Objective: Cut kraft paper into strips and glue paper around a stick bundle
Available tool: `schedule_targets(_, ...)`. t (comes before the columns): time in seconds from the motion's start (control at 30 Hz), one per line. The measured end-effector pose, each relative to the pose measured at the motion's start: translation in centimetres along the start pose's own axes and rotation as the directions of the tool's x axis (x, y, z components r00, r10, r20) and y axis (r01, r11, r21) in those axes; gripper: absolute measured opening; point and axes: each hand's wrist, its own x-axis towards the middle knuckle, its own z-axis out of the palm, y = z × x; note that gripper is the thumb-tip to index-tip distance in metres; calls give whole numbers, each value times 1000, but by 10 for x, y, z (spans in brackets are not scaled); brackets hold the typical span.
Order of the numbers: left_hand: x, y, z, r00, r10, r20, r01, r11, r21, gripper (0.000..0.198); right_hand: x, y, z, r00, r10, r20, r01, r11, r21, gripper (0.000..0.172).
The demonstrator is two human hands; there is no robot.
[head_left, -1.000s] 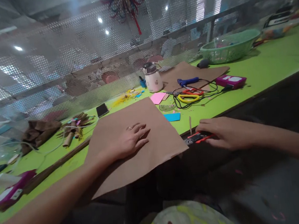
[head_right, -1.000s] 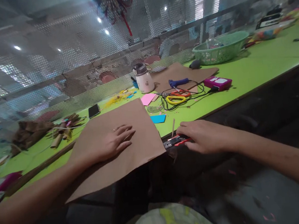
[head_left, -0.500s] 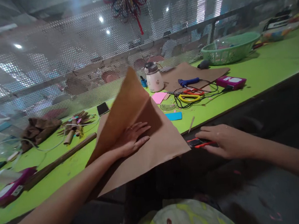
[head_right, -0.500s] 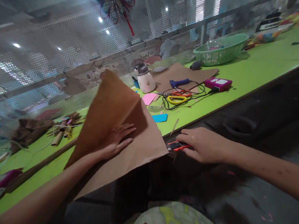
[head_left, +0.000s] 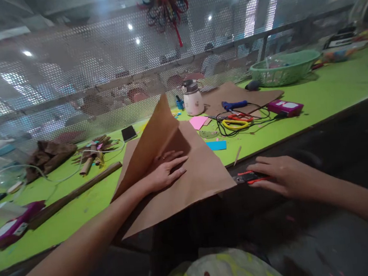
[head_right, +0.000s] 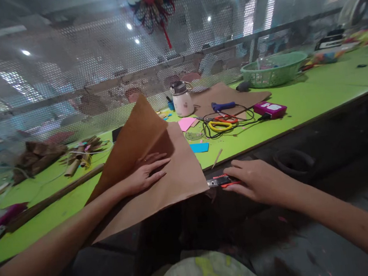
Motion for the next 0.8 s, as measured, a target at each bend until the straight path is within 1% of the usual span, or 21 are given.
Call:
schedule_targets(0.1,0,0,-1,1000,-2,11,2,1000,11,53,-7,1,-3,1000,-17,-6,17,1000,-3,30)
schedule_targets(0.23,0,0,-3,1000,9,4,-10,998,65,53,-13,0,-9,998,-40,-53,37,997,-60,31)
schedule_targets(0.4,2,-2,0,1000,7,-6,-7,997,71,55,-4,-3,-5,998,-32,-55,26,995,-93,30)
schedule_targets(0.53,3,-3,0,1000,18,-1,-18,998,67,55,3,-2,1,996,-46,-79,38,995,-94,30)
schedule_targets(0.67,3,-4,1,1000,1,5,-1,998,62,56,-5,-1,-1,996,-69,-53,64,994,-90,29)
schedule_targets(0.8,4,-6,3,1000,7,-3,-7,999,38,56,-12,-2,-4,996,-64,-69,57,993,-108,30)
